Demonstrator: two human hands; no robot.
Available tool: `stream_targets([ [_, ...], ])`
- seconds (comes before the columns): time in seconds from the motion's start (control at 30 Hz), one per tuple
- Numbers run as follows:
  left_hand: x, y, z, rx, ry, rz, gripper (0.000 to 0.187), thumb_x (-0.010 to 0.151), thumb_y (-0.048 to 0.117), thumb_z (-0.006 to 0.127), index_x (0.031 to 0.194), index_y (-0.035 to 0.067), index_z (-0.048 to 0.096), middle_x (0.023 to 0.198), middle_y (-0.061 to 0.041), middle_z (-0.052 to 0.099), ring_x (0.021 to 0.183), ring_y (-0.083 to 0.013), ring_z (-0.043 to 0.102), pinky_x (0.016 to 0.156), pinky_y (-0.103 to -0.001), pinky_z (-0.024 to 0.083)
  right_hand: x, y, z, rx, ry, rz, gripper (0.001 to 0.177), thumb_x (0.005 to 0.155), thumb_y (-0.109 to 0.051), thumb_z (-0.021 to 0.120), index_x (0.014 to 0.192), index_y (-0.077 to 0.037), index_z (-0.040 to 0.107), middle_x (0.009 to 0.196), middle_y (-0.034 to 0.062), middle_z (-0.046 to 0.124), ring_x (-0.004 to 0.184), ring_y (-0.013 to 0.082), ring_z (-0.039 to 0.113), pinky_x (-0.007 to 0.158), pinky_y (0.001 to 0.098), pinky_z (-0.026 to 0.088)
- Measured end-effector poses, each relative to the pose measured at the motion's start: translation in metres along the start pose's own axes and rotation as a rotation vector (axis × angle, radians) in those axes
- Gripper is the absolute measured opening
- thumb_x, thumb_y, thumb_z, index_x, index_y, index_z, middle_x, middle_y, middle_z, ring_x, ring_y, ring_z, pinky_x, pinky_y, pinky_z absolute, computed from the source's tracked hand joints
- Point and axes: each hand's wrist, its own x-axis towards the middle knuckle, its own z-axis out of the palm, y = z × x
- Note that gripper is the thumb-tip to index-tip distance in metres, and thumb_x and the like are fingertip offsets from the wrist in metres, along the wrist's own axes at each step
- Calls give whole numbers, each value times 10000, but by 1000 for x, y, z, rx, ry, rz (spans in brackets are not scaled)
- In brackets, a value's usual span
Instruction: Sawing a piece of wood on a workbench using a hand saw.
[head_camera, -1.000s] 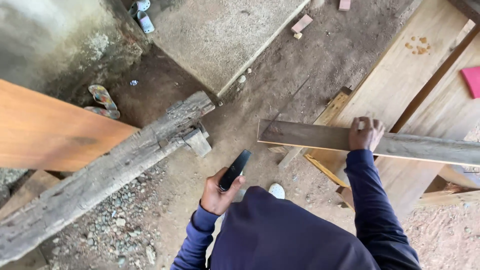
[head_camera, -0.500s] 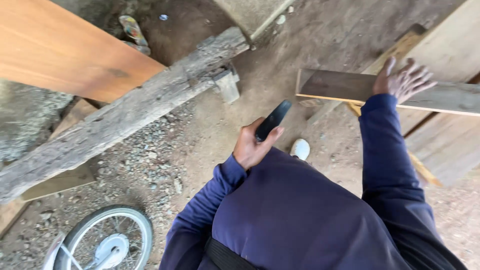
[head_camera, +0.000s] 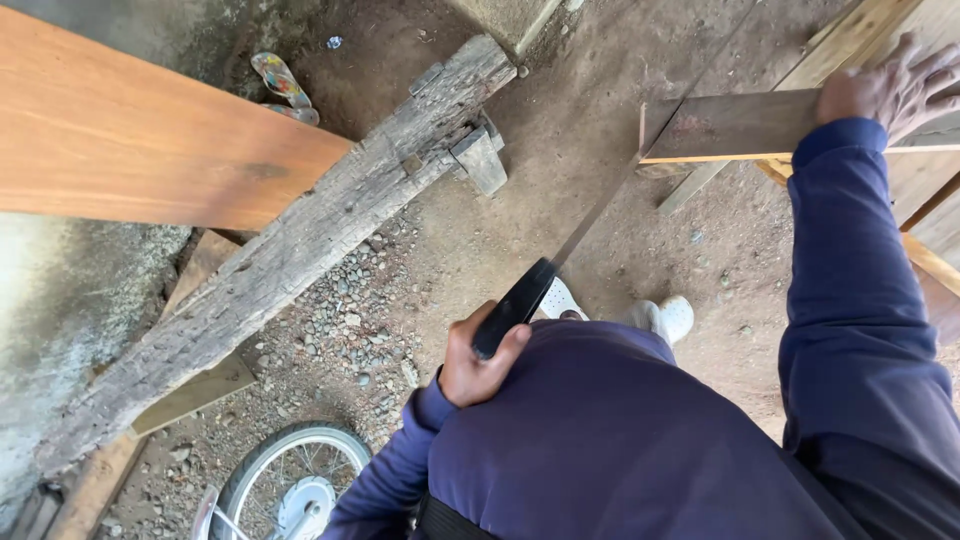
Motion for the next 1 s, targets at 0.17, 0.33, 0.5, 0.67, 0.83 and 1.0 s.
stream_targets([
  [0.17, 38, 3, 14, 13, 9, 11, 258, 936, 218, 754, 834, 21, 622, 613, -18, 538, 593, -55, 482, 525, -277, 416, 3, 6, 3, -58, 29, -108, 715, 882, -237, 516, 1586, -168, 416, 1669, 259, 204, 1532, 456, 39, 1161, 688, -81],
  [0.33, 154, 2, 87, -301, -22, 41, 174, 1007, 179, 686, 987, 7, 693, 767, 47, 653, 702, -33, 587, 602, -245, 482, 0, 7, 2, -84, 3, -179, 642, 913, -254, 513, 1541, -129, 464, 1674, 184, 336, 1562, 419, 112, 1110, 770, -134],
  [0.5, 177, -9, 116, -289, 81, 146, 202, 1008, 204, 708, 1013, 1, 704, 726, 51, 583, 674, -16, 511, 579, -231, 447, 8, 9, 13, -108, 98, -185, 681, 921, -232, 512, 1590, -136, 434, 1642, 240, 330, 1531, 403, 196, 1079, 768, -169],
  [0.67, 68, -42, 44, -168, 19, 104, 164, 985, 169, 708, 950, 16, 662, 703, 9, 595, 652, -46, 555, 570, -254, 454, 19, 21, 29, -91, 104, -174, 715, 907, -224, 526, 1606, -119, 419, 1644, 253, 322, 1549, 400, 182, 1079, 731, -168],
  [0.83, 10, -42, 0, -43, -66, -23, 190, 934, 165, 725, 860, 20, 626, 600, -30, 549, 556, -72, 510, 503, -283, 413, 11, 14, 15, -155, 118, -215, 715, 878, -220, 522, 1583, -138, 445, 1619, 262, 329, 1509, 429, 206, 1040, 742, -180],
  [1.0, 110, -15, 59, -124, -57, 78, 195, 985, 197, 709, 910, 20, 681, 663, 2, 606, 627, -49, 541, 550, -269, 438, 11, 18, 21, -211, 93, -247, 706, 857, -218, 528, 1561, -177, 491, 1605, 227, 375, 1484, 470, 256, 987, 778, -212],
])
